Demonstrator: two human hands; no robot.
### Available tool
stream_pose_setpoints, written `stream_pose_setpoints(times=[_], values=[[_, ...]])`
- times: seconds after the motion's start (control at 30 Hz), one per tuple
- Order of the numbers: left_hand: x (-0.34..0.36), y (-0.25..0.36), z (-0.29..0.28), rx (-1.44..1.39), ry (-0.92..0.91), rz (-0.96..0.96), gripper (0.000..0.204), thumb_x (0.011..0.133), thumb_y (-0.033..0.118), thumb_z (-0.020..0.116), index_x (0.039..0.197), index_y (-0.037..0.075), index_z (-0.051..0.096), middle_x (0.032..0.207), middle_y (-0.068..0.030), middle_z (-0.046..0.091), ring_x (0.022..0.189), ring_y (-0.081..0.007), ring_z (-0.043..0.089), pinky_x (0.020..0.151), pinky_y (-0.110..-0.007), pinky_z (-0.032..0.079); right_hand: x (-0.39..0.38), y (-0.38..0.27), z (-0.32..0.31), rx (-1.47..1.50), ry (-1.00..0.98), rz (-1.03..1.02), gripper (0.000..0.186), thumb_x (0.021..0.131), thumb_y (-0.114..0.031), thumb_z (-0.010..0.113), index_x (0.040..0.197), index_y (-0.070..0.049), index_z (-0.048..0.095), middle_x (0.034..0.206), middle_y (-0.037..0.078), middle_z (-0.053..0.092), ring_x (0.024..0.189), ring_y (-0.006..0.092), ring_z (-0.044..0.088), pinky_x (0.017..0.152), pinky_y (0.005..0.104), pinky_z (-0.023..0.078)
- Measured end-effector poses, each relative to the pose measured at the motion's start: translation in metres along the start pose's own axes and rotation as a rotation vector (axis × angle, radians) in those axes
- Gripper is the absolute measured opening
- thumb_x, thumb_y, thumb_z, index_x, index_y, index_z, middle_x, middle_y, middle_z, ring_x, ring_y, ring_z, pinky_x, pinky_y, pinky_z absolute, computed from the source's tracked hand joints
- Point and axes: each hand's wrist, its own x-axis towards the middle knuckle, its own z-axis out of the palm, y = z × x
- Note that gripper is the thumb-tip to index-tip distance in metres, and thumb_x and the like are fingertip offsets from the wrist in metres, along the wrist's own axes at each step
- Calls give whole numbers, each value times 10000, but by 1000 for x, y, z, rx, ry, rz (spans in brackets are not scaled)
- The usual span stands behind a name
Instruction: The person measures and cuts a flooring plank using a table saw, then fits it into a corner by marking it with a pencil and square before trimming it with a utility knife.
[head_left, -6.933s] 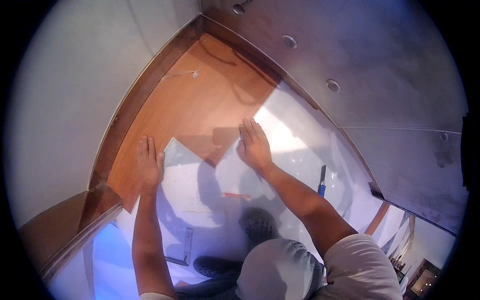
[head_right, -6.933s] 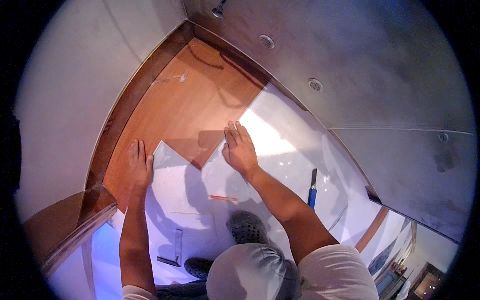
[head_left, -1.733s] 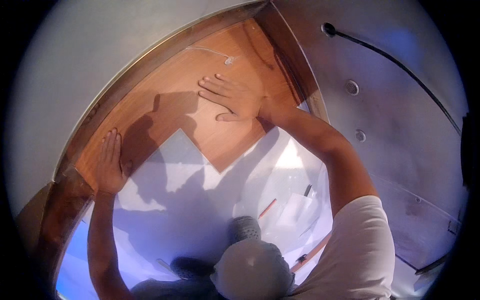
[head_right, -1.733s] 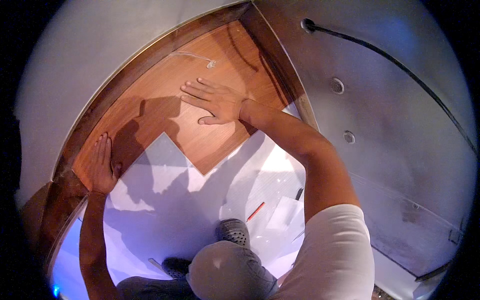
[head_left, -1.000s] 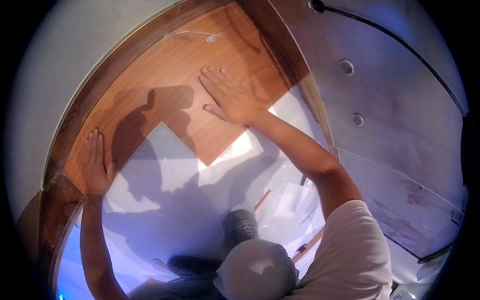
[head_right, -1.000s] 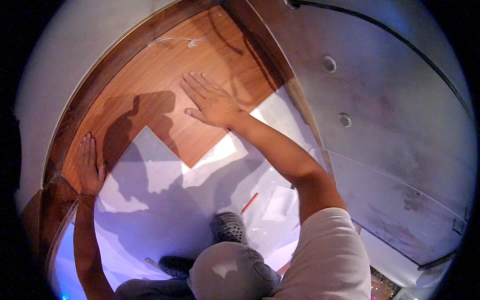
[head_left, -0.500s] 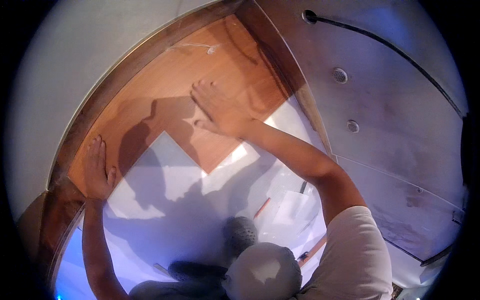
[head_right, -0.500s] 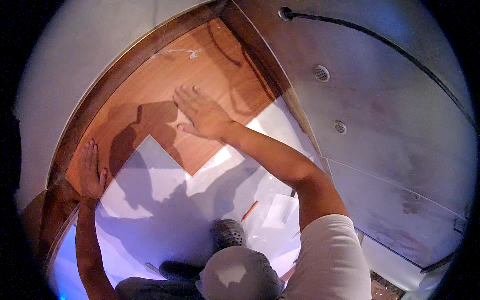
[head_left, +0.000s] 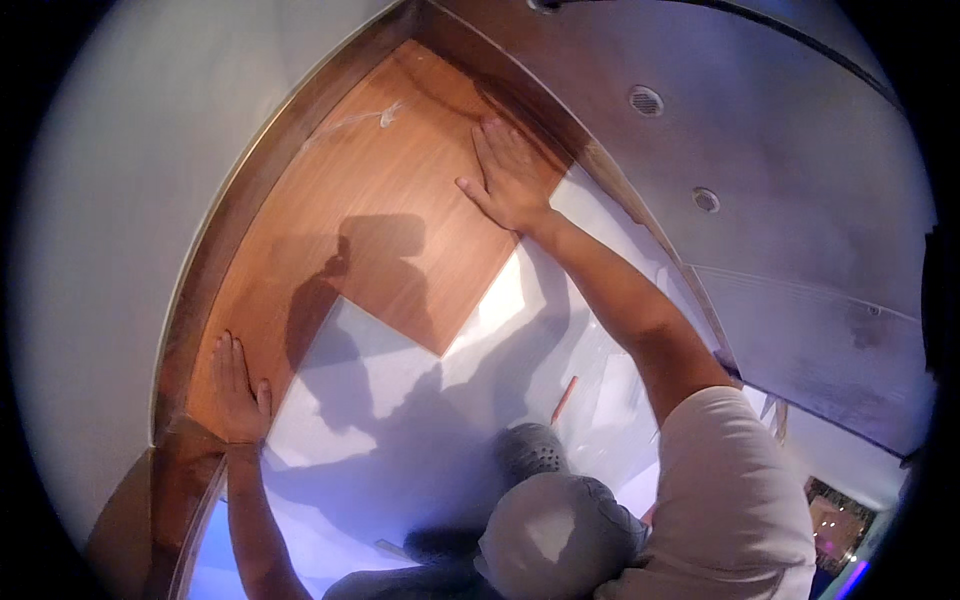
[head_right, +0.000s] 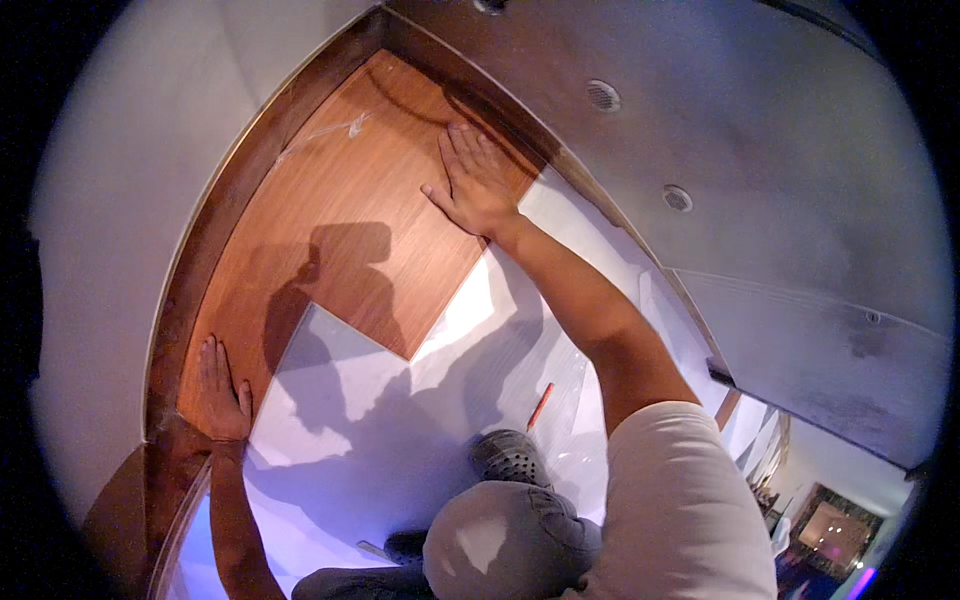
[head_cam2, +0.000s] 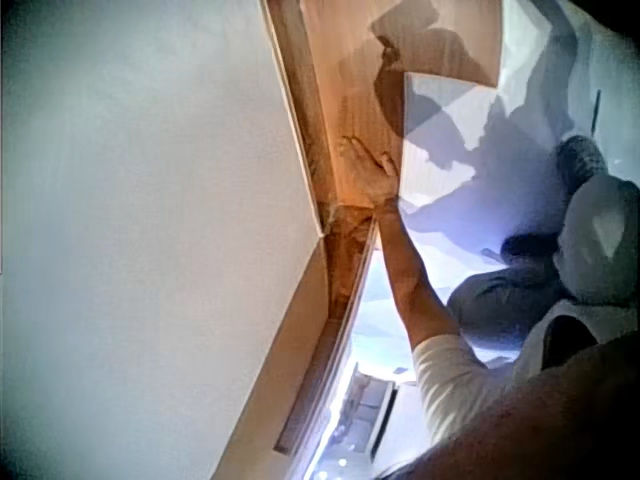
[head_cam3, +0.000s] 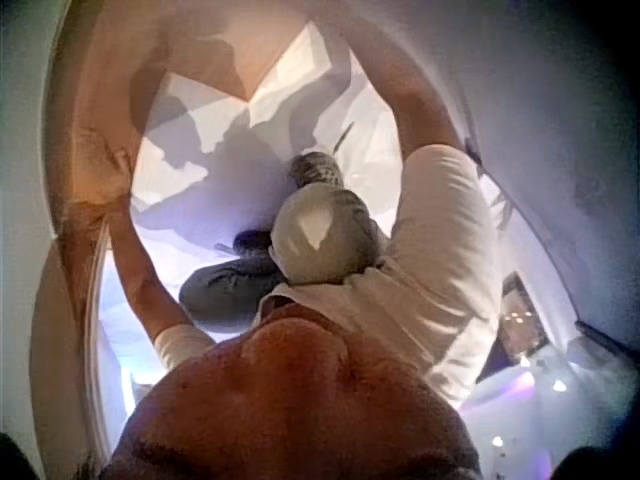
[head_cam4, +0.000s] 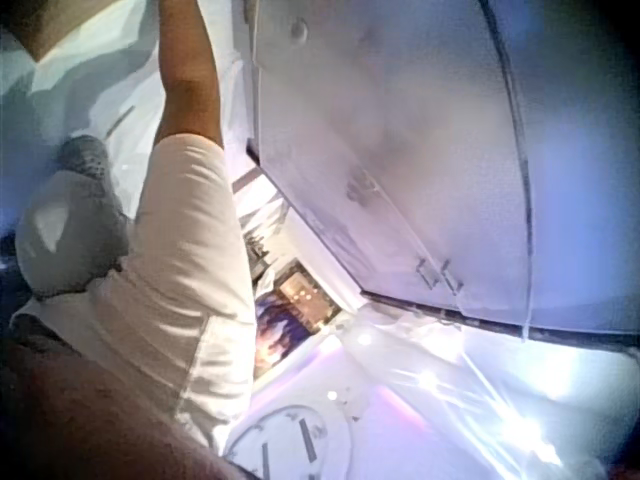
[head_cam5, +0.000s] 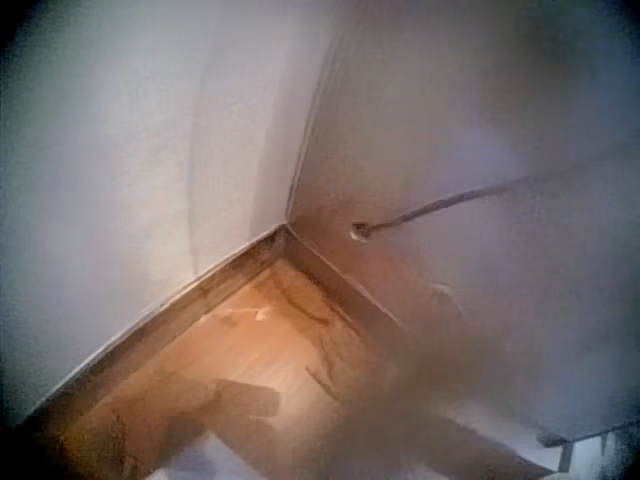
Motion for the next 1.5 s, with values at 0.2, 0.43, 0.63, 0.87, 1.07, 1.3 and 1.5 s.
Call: stream_pose_setpoints(times=[0.2,0.43,0.63,0.87,1.07,1.3,1.5], values=[[0,8,1,-4,-24,-50,738,1029,297,495,1629,-72,275,1702,-275,276,1596,-443,216,1320,-540,126,-11,-4,10,75,31,35,863,1071,-581,452,1657,18,248,1737,236,208,1634,349,134,1338,482,50],[-1,14,-4,-9,6,-19,730,1044,286,508,1649,-41,264,1717,-265,255,1596,-434,233,1322,-527,127,-22,-4,6,29,31,44,828,1074,-561,428,1649,16,283,1751,219,179,1639,337,115,1338,477,43],[-8,6,-8,81,-8,-56,741,1039,286,512,1657,-25,248,1741,-226,211,1619,-401,168,1329,-494,126,-15,-17,3,71,-27,91,821,1077,-549,409,1667,-2,245,1763,197,153,1645,331,87,1338,468,17],[6,38,-15,-11,-109,-208,758,1073,397,520,1639,-46,278,1740,-230,212,1608,-393,203,1319,-433,179,-15,-8,-4,76,-136,142,803,1087,-524,383,1666,11,232,1762,213,143,1644,355,73,1334,488,46],[-79,60,-50,-18,-347,-172,812,1039,492,594,1596,-55,367,1690,-278,300,1567,-418,301,1293,-428,254,-87,-49,12,41,75,-47,717,1063,-425,488,1601,35,374,1697,273,282,1597,410,231,1301,508,211],[-227,63,-52,-57,-392,-302,716,1022,372,658,1594,21,409,1664,-251,362,1515,-405,396,1267,-442,335,21,-73,3,370,252,-67,479,953,-253,658,1381,-38,655,1589,324,420,1453,480,430,1233,510,350],[-267,88,-20,-164,-342,-356,687,1007,337,681,1581,45,440,1677,-240,348,1483,-419,429,1233,-457,376,122,-89,29,244,171,-150,471,984,-203,585,1411,-8,619,1549,309,482,1413,453,483,1186,502,403]])
